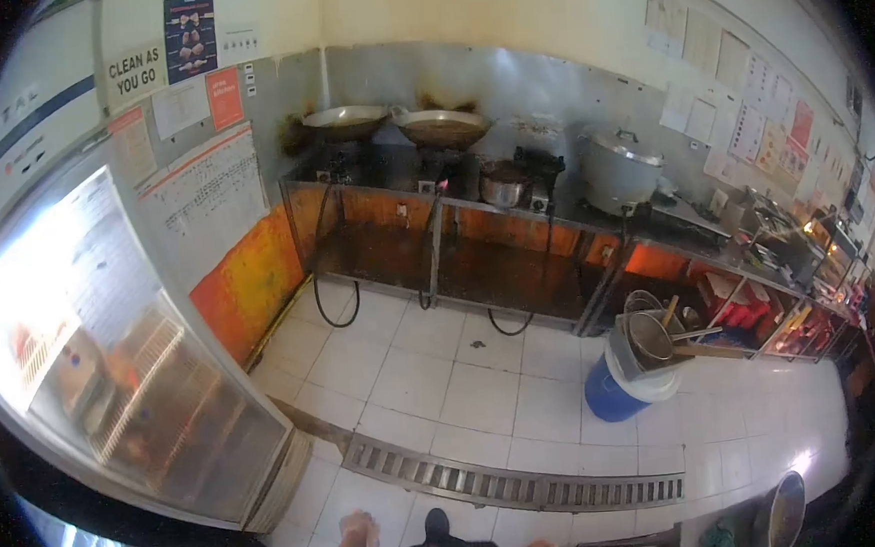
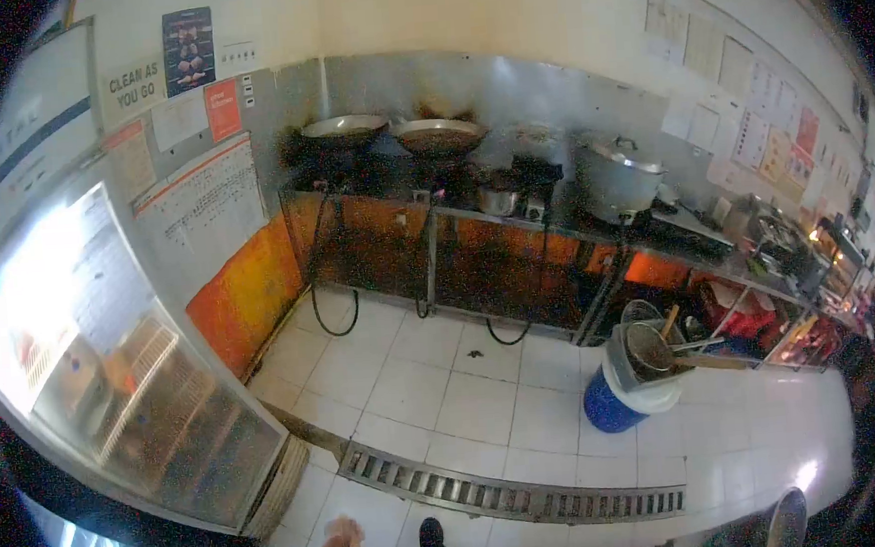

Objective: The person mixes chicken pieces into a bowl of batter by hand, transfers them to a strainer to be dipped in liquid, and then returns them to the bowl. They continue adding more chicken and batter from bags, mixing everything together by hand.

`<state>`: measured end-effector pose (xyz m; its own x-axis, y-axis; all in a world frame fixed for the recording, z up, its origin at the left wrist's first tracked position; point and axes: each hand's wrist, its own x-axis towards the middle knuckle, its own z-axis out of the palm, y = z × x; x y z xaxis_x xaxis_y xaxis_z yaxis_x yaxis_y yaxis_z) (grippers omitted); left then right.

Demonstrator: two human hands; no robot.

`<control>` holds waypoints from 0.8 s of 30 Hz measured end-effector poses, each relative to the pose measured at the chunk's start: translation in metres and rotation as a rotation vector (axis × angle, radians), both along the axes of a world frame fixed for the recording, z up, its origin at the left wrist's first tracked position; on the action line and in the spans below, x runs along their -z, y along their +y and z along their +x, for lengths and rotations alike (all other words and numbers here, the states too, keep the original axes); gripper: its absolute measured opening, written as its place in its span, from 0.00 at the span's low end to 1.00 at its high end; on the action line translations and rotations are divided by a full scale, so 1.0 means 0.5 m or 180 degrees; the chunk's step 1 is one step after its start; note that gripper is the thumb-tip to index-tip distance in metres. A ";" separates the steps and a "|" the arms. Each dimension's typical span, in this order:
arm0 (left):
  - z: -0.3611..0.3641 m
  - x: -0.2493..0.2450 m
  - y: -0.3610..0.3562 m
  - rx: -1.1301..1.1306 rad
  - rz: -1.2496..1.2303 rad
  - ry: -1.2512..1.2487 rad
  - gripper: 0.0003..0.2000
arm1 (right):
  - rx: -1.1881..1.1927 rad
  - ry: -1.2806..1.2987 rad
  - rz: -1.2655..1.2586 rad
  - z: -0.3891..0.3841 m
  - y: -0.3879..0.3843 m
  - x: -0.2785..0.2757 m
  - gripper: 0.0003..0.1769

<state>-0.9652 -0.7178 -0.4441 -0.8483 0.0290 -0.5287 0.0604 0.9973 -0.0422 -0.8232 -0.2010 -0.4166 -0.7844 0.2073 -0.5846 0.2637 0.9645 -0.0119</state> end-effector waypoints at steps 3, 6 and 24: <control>-0.243 -0.100 -0.039 0.0240 -0.0056 -0.0341 0.16 | -0.0659 0.0107 0.0259 -0.227 0.045 0.019 0.13; -0.413 -0.137 -0.047 0.0450 -0.0024 -0.0698 0.17 | -0.0281 0.0033 -0.0128 -0.461 0.085 0.067 0.16; -1.851 -0.391 0.382 -0.3238 0.4794 -0.0006 0.12 | 0.1147 -0.0003 -0.0680 -1.074 0.082 0.007 0.16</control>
